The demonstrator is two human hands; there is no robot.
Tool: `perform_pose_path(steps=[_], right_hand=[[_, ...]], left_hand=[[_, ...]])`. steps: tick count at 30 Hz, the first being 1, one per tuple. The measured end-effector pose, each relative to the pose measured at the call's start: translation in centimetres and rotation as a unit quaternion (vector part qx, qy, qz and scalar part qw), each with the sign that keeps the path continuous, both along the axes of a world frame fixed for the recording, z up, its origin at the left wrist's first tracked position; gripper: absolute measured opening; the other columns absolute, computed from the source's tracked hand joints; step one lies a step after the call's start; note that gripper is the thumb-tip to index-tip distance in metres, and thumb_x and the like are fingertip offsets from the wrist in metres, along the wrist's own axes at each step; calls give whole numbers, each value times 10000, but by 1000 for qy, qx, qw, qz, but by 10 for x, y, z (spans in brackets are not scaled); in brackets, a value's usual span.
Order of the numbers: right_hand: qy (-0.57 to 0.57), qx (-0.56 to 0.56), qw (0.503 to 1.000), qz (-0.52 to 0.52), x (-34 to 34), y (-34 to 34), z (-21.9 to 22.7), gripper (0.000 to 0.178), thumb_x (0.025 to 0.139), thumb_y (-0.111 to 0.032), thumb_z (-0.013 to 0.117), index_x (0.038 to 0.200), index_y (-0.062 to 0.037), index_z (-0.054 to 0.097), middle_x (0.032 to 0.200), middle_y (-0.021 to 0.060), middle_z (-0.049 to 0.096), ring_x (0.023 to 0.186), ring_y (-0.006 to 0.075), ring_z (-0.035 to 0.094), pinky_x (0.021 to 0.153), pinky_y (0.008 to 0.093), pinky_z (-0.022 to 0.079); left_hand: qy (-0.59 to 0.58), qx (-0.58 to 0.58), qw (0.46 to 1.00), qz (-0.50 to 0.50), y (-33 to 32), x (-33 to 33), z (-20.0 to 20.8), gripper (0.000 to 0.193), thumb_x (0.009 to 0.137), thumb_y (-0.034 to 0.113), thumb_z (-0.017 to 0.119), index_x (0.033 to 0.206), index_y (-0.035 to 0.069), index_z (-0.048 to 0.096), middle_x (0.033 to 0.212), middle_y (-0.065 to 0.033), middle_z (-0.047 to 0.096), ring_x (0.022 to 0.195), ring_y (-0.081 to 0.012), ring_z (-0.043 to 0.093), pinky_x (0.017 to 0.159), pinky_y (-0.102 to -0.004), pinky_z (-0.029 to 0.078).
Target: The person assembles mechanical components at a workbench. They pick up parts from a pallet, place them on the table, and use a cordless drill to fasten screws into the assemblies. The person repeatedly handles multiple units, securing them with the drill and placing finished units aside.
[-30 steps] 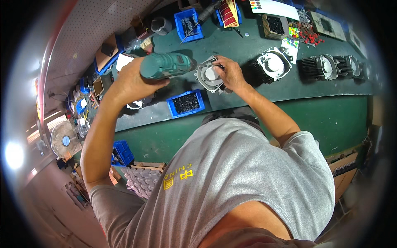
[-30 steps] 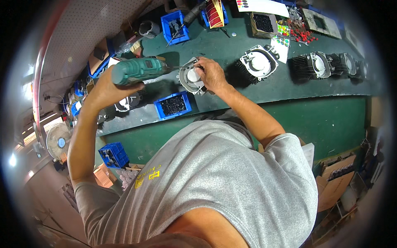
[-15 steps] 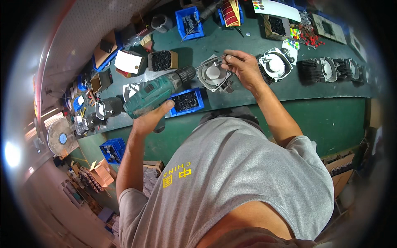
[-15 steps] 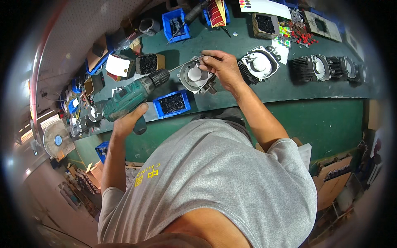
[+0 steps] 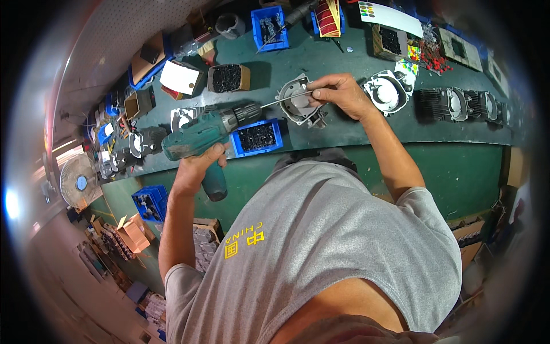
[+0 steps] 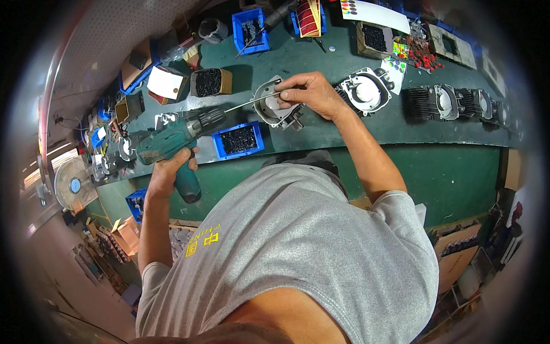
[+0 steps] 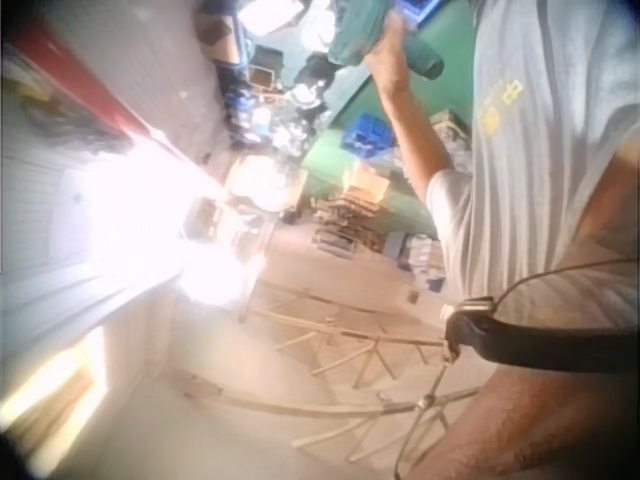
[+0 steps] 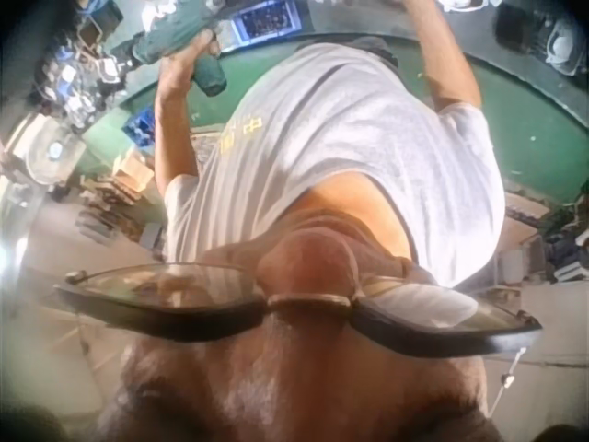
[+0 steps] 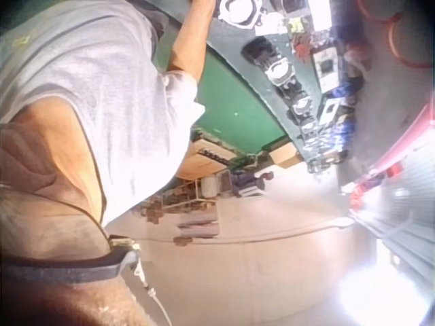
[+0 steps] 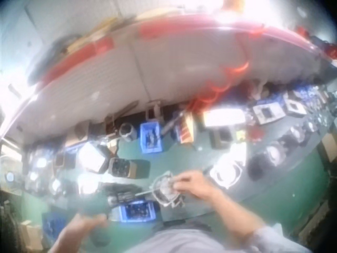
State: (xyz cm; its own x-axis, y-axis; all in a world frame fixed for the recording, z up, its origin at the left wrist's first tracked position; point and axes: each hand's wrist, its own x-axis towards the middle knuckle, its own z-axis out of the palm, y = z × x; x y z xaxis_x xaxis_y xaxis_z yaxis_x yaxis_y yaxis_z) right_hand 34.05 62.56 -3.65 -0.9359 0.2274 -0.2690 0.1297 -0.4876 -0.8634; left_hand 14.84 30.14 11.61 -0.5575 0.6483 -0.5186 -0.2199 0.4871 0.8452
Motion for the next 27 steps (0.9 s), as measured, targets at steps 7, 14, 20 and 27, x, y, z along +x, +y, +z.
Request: perform_pose_path(steps=[7,14,20,27], right_hand=[[4,-83,995,56,-14,-3,13,390,966,-63,703,1310,98,613,1096,197,739,933,223,747,840,320,640],[75,507,856,63,-32,16,2,732,810,-86,803,1486,-73,522,1465,170,573,1388,303,509,1144,452,443],[19,602,763,235,-48,5,-29,1011,639,-128,916,1537,-161,453,1497,90,496,1403,331,441,1151,455,412],[-56,636,744,198,-44,-7,-17,982,639,-237,928,1512,-177,482,1278,114,561,1265,336,509,1062,499,452]], left_hand=[[24,13,999,-21,-31,-10,-9,399,900,257,804,1180,10,662,982,-95,677,785,-176,634,730,-347,530],[78,-17,996,33,-33,-3,2,303,904,224,789,1100,13,695,913,-54,680,785,-150,626,724,-323,509],[126,-79,988,-49,-25,-9,19,277,912,247,782,1068,33,700,892,-27,653,783,-130,597,729,-318,501],[139,-112,981,-70,-27,-13,15,315,901,234,817,1124,41,705,953,-16,675,866,-130,605,774,-317,518]])
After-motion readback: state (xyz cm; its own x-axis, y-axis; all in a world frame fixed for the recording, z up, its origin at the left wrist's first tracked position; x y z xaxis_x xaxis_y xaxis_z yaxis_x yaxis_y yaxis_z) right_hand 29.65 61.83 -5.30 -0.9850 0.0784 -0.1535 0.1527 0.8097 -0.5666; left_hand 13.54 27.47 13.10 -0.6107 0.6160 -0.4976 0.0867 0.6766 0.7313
